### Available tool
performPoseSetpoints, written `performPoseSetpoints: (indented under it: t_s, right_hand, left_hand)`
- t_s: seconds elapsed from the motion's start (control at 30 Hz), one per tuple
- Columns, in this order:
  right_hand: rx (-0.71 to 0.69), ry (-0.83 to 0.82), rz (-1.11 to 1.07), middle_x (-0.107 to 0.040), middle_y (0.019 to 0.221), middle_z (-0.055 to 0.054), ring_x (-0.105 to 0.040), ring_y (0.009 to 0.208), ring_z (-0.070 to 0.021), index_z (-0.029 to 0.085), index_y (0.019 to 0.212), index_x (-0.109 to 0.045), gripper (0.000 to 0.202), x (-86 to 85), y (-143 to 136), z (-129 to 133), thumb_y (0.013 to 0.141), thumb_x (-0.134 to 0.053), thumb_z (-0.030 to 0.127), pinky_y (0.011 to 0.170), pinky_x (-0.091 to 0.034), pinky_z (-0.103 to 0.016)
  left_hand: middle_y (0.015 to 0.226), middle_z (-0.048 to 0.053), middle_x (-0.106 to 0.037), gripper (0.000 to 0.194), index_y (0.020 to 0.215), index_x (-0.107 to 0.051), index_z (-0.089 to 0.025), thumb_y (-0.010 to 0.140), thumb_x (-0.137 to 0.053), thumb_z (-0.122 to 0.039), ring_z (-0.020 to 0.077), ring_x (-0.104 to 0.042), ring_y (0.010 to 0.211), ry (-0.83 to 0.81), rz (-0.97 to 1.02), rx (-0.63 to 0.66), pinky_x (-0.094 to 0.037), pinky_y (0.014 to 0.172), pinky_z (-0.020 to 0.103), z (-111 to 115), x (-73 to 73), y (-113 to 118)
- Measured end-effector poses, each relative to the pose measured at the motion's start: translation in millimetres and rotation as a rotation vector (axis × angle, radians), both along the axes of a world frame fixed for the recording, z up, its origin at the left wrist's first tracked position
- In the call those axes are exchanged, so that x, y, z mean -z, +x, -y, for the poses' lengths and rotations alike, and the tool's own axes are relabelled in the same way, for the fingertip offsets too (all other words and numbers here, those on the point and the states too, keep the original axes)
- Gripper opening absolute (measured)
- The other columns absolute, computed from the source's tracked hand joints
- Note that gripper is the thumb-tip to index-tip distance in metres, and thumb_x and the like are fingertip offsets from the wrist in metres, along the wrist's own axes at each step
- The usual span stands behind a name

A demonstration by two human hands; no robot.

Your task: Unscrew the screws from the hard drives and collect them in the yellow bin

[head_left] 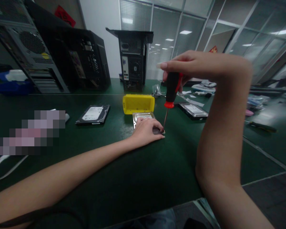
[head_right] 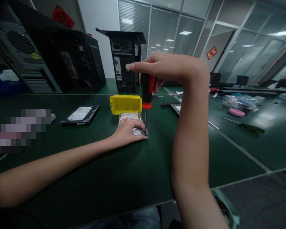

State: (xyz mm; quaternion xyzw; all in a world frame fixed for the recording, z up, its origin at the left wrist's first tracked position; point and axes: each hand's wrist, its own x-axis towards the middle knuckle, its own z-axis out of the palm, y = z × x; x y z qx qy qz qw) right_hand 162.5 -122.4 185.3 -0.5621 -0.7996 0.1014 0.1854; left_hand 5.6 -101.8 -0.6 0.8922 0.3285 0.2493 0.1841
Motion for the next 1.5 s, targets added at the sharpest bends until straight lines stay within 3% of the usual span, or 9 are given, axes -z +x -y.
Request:
performPoseSetpoints:
  t_s: [0.2,0.37,0.47,0.57,0.67,0.83,1.07,1.23,1.5]
  right_hand:
    - [0.028,-0.013,-0.08,-0.068,0.089,-0.007,-0.065,0.073,-0.0134,0.014,0.09,-0.064,0.036,-0.8,-6.4,3.1,0.094,-0.039,0.04,0.062,-0.053,-0.023]
    - [0.036,0.004,-0.081,-0.065,0.091,-0.005,-0.064,0.075,-0.0121,0.015,0.09,-0.061,0.023,-0.6,-8.5,4.3,0.092,-0.041,0.025,0.062,-0.052,-0.02]
    - [0.004,-0.014,-0.082,-0.065,0.092,-0.005,-0.064,0.074,-0.0128,0.018,0.093,-0.061,0.021,-0.1,-5.8,1.4,0.092,-0.045,0.032,0.059,-0.052,-0.02]
    - [-0.017,-0.017,-0.03,-0.065,0.087,-0.005,-0.063,0.068,-0.0132,0.019,0.096,-0.06,0.033,-0.1,-2.6,-1.8,0.09,-0.047,0.049,0.054,-0.051,-0.022]
    - [-0.001,-0.015,0.009,-0.066,0.082,-0.006,-0.062,0.065,-0.0131,0.017,0.089,-0.061,0.047,-0.5,-1.0,-3.1,0.085,-0.047,0.062,0.056,-0.051,-0.024]
    - [-0.003,-0.027,0.013,-0.066,0.078,-0.007,-0.061,0.062,-0.014,0.016,0.081,-0.063,0.056,-1.2,1.1,-4.0,0.08,-0.047,0.07,0.053,-0.049,-0.025]
    - [-0.011,-0.055,0.01,-0.066,0.076,-0.006,-0.061,0.06,-0.0137,0.015,0.085,-0.063,0.051,0.7,-1.5,-5.0,0.087,-0.042,0.062,0.055,-0.051,-0.027]
    - [0.017,-0.07,-0.037,-0.068,0.086,-0.006,-0.061,0.062,-0.0107,0.013,0.092,-0.061,0.042,1.2,-2.1,-4.7,0.094,-0.039,0.05,0.061,-0.053,-0.026]
    - [-0.052,0.029,0.044,-0.066,0.087,-0.003,-0.061,0.066,-0.012,0.023,0.102,-0.057,0.026,-1.4,-2.0,-0.7,0.091,-0.048,0.045,0.052,-0.047,-0.019]
  left_hand:
    - [0.101,-0.002,-0.069,0.018,0.087,-0.067,-0.024,0.075,-0.069,-0.037,0.024,-0.058,0.102,0.024,-0.004,-0.008,-0.029,0.093,0.045,-1.4,1.5,1.2]
    - [0.102,-0.001,-0.068,0.018,0.086,-0.066,-0.023,0.075,-0.069,-0.037,0.0252,-0.057,0.103,0.037,-0.013,-0.016,-0.03,0.091,0.043,-1.2,0.8,1.0]
    - [0.101,-0.001,-0.067,0.018,0.085,-0.066,-0.023,0.075,-0.069,-0.037,0.0252,-0.056,0.103,0.048,-0.022,-0.02,-0.03,0.09,0.042,-0.8,0.1,0.7]
    - [0.102,-0.001,-0.067,0.018,0.086,-0.066,-0.023,0.075,-0.069,-0.037,0.0251,-0.055,0.103,0.056,-0.026,-0.022,-0.03,0.089,0.042,-0.7,0.0,0.6]
    - [0.102,-0.002,-0.068,0.019,0.086,-0.066,-0.023,0.075,-0.069,-0.038,0.0247,-0.055,0.103,0.056,-0.019,-0.014,-0.03,0.089,0.041,-0.6,0.1,0.7]
    - [0.101,-0.002,-0.068,0.018,0.085,-0.065,-0.023,0.075,-0.07,-0.037,0.0243,-0.056,0.103,0.044,-0.019,-0.014,-0.029,0.09,0.042,0.5,-1.3,1.0]
    - [0.102,-0.002,-0.067,0.018,0.086,-0.065,-0.023,0.076,-0.069,-0.037,0.0249,-0.056,0.103,0.041,-0.029,-0.014,-0.03,0.091,0.042,1.3,-2.4,0.2]
    - [0.104,-0.001,-0.067,0.019,0.087,-0.065,-0.023,0.076,-0.068,-0.039,0.0244,-0.055,0.104,0.045,-0.037,-0.007,-0.03,0.09,0.041,0.9,-2.2,-0.1]
    - [0.102,-0.002,-0.068,0.017,0.085,-0.065,-0.023,0.076,-0.068,-0.038,0.0237,-0.056,0.103,0.053,-0.027,-0.003,-0.03,0.089,0.04,0.6,-1.6,-0.2]
